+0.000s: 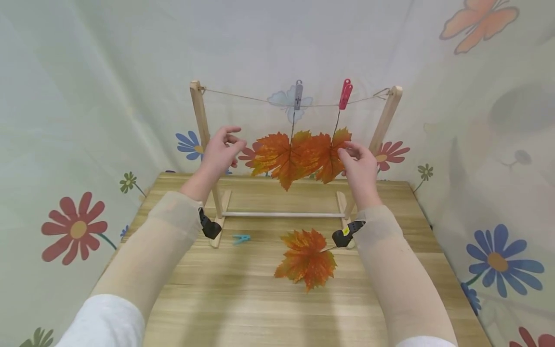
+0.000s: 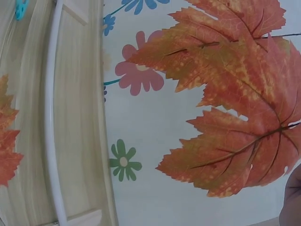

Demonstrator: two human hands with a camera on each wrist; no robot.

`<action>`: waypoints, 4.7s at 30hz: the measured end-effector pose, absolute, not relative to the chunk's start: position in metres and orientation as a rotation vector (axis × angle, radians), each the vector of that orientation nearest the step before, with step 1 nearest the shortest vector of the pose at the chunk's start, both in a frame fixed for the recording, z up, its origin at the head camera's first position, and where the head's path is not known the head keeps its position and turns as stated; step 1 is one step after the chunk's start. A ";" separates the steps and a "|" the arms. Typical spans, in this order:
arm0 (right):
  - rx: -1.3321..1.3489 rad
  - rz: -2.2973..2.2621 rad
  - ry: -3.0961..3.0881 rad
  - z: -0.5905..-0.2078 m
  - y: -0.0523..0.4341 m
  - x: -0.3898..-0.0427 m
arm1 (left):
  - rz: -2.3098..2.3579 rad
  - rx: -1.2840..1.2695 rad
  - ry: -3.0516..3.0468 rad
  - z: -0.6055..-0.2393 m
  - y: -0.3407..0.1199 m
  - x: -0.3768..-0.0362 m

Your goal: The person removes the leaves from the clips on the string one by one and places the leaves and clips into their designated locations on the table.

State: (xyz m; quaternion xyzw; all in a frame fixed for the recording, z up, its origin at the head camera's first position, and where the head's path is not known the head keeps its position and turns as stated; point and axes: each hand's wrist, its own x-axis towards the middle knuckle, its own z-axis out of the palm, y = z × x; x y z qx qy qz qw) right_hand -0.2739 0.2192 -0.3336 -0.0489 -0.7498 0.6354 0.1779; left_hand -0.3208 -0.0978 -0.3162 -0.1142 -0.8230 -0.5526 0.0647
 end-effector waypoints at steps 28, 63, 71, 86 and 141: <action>0.057 1.685 -2.279 -0.308 0.178 -0.287 | -1.535 -0.497 -2.504 -0.277 -0.084 -0.321; 0.122 1.694 -2.425 -0.290 0.130 -0.305 | -1.594 -0.620 -2.441 -0.230 -0.059 -0.313; 0.115 1.750 -2.391 -0.285 0.127 -0.311 | -1.714 -0.649 -2.417 -0.204 -0.044 -0.287; 0.072 1.792 -2.344 -0.282 0.130 -0.314 | -1.666 -0.671 -2.527 -0.201 -0.025 -0.311; 0.160 1.784 -2.319 -0.286 0.119 -0.310 | -1.481 -0.624 -2.713 -0.190 -0.003 -0.321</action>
